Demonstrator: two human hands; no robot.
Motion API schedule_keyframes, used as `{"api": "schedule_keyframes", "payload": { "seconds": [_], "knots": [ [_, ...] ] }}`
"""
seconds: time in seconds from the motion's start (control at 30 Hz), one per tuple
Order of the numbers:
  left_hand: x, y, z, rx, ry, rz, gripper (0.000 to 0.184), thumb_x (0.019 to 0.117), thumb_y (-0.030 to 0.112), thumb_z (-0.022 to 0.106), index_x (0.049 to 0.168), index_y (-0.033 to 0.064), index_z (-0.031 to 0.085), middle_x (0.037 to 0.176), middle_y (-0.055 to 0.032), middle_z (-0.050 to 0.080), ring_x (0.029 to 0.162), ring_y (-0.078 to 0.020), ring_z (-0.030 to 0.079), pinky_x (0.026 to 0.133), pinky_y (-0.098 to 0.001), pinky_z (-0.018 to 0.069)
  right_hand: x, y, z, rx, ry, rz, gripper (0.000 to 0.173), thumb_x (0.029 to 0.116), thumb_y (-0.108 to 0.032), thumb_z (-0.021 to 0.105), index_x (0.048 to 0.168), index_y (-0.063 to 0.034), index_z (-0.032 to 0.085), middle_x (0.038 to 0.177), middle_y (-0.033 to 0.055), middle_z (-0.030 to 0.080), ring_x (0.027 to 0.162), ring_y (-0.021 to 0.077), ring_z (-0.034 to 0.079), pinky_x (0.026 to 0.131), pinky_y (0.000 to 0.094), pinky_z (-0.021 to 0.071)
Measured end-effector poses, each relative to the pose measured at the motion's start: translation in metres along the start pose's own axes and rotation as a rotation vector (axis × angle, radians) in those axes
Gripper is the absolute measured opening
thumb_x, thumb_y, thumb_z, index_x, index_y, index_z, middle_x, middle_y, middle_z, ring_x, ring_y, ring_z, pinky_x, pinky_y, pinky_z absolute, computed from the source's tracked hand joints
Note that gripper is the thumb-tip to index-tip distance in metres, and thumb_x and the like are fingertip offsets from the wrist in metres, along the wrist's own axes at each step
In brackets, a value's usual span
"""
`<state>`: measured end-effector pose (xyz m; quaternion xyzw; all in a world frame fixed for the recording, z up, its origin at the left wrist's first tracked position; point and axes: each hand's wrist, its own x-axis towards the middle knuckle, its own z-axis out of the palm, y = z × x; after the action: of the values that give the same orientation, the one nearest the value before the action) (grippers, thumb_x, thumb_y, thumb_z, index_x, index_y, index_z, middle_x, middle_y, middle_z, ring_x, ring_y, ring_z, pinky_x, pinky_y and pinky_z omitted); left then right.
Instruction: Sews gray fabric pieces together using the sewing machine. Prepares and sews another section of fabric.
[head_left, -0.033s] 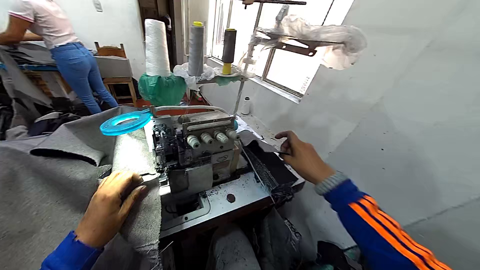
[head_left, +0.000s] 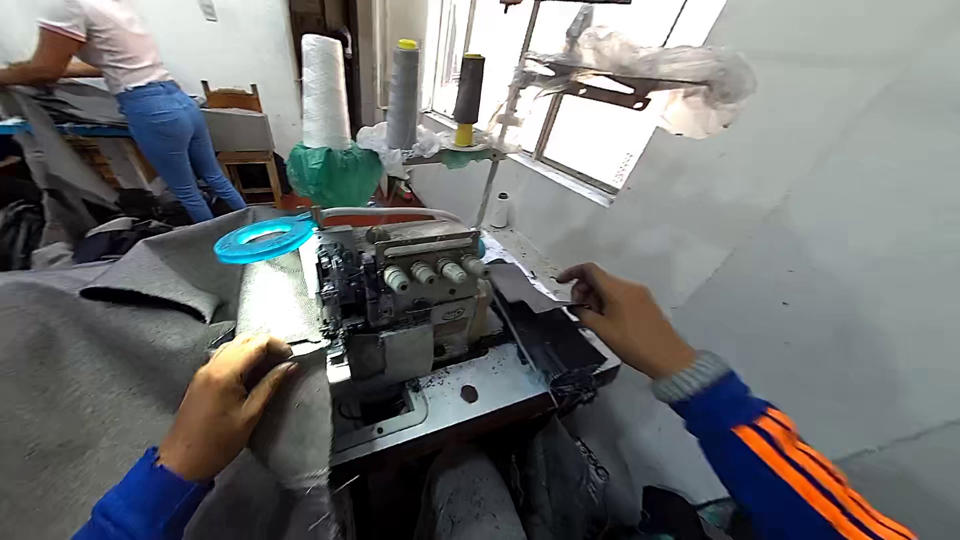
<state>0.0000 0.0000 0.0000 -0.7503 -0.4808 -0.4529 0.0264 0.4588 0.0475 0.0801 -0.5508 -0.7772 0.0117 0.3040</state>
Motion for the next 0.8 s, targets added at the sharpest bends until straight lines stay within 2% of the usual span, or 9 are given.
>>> {"api": "schedule_keyframes", "payload": {
  "seconds": [0.07, 0.1, 0.17, 0.23, 0.33, 0.4, 0.5, 0.63, 0.8],
  "knots": [
    [0.003, 0.011, -0.01, -0.197, 0.041, -0.032, 0.011, 0.088, 0.019, 0.068, 0.094, 0.0118, 0.074, 0.086, 0.0086, 0.072, 0.076, 0.0037, 0.065, 0.072, -0.0161, 0.0558, -0.008, -0.031, 0.005, 0.135, 0.19, -0.179, 0.013, 0.0844, -0.01, 0.068, 0.095, -0.0052, 0.073, 0.086, 0.0037, 0.069, 0.075, 0.0123, 0.064, 0.069, 0.034, 0.0556],
    [0.005, 0.018, -0.015, -0.273, 0.044, -0.024, 0.009, 0.0886, 0.016, 0.069, 0.093, 0.0125, 0.076, 0.088, 0.0092, 0.073, 0.079, 0.0042, 0.067, 0.075, -0.0152, 0.0566, -0.013, -0.053, 0.016, 0.239, 0.246, -0.183, 0.013, 0.0884, -0.017, 0.067, 0.095, -0.0075, 0.072, 0.089, -0.0013, 0.068, 0.078, 0.0042, 0.064, 0.073, 0.0252, 0.0561],
    [0.007, 0.029, -0.018, -0.332, 0.054, -0.004, 0.006, 0.088, 0.015, 0.072, 0.09, 0.0137, 0.078, 0.087, 0.0098, 0.073, 0.08, 0.0034, 0.066, 0.077, -0.0155, 0.0554, -0.024, -0.105, 0.052, 0.454, 0.302, -0.158, 0.013, 0.0934, -0.017, 0.066, 0.099, -0.0061, 0.069, 0.09, -0.0048, 0.069, 0.08, -0.0028, 0.065, 0.074, 0.0176, 0.0569],
    [0.006, 0.038, -0.018, -0.357, 0.058, 0.009, 0.005, 0.0875, 0.015, 0.073, 0.087, 0.0126, 0.078, 0.085, 0.0086, 0.073, 0.082, 0.0015, 0.065, 0.078, -0.017, 0.0539, -0.034, -0.155, 0.102, 0.622, 0.281, -0.158, 0.01, 0.0962, -0.011, 0.062, 0.101, -0.0044, 0.067, 0.087, -0.0026, 0.07, 0.078, -0.0016, 0.065, 0.071, 0.018, 0.0561],
    [0.003, 0.044, -0.02, -0.428, 0.05, -0.003, 0.003, 0.0873, 0.013, 0.075, 0.087, 0.0098, 0.077, 0.098, 0.0023, 0.073, 0.095, -0.0047, 0.069, 0.084, -0.0203, 0.0584, -0.037, -0.219, 0.149, 0.884, 0.158, -0.099, 0.019, 0.0977, -0.001, 0.054, 0.107, 0.0061, 0.07, 0.094, 0.0103, 0.075, 0.089, 0.0095, 0.072, 0.082, 0.026, 0.059],
    [0.001, 0.043, -0.025, -0.459, 0.037, -0.044, 0.003, 0.0858, 0.008, 0.075, 0.087, 0.0072, 0.073, 0.105, -0.0013, 0.075, 0.1, -0.008, 0.071, 0.087, -0.024, 0.0599, -0.036, -0.245, 0.156, 1.073, 0.092, -0.008, 0.018, 0.0977, 0.002, 0.052, 0.109, 0.0084, 0.064, 0.088, 0.0067, 0.072, 0.083, 0.0041, 0.069, 0.078, 0.0212, 0.0573],
    [0.001, 0.043, -0.037, -0.44, -0.007, -0.124, 0.008, 0.0847, 0.004, 0.076, 0.089, 0.0066, 0.07, 0.084, 0.0028, 0.074, 0.074, -0.0019, 0.069, 0.068, -0.0187, 0.0583, -0.033, -0.261, 0.157, 1.247, 0.073, 0.133, 0.008, 0.0954, 0.002, 0.054, 0.099, -0.0028, 0.049, 0.072, -0.0058, 0.061, 0.066, -0.0037, 0.06, 0.064, 0.0157, 0.0516],
    [0.006, 0.043, -0.043, -0.424, -0.14, -0.118, 0.007, 0.0832, 0.004, 0.077, 0.087, 0.0055, 0.071, 0.082, 0.0028, 0.074, 0.072, -0.0006, 0.069, 0.067, -0.0166, 0.0584, -0.035, -0.263, 0.167, 1.432, 0.145, 0.209, 0.021, 0.0907, 0.009, 0.054, 0.083, -0.0094, 0.048, 0.071, -0.0083, 0.057, 0.067, -0.0036, 0.058, 0.066, 0.0142, 0.0509],
    [0.01, 0.047, -0.039, -0.366, -0.148, -0.103, 0.009, 0.0807, 0.005, 0.079, 0.085, 0.0079, 0.072, 0.08, 0.0047, 0.073, 0.068, -0.0001, 0.068, 0.063, -0.0163, 0.0577, -0.04, -0.255, 0.167, 1.424, 0.063, 0.239, 0.014, 0.0987, 0.002, 0.052, 0.09, -0.008, 0.047, 0.074, -0.0055, 0.058, 0.07, -0.0014, 0.06, 0.069, 0.0168, 0.0526]
  ]
}}
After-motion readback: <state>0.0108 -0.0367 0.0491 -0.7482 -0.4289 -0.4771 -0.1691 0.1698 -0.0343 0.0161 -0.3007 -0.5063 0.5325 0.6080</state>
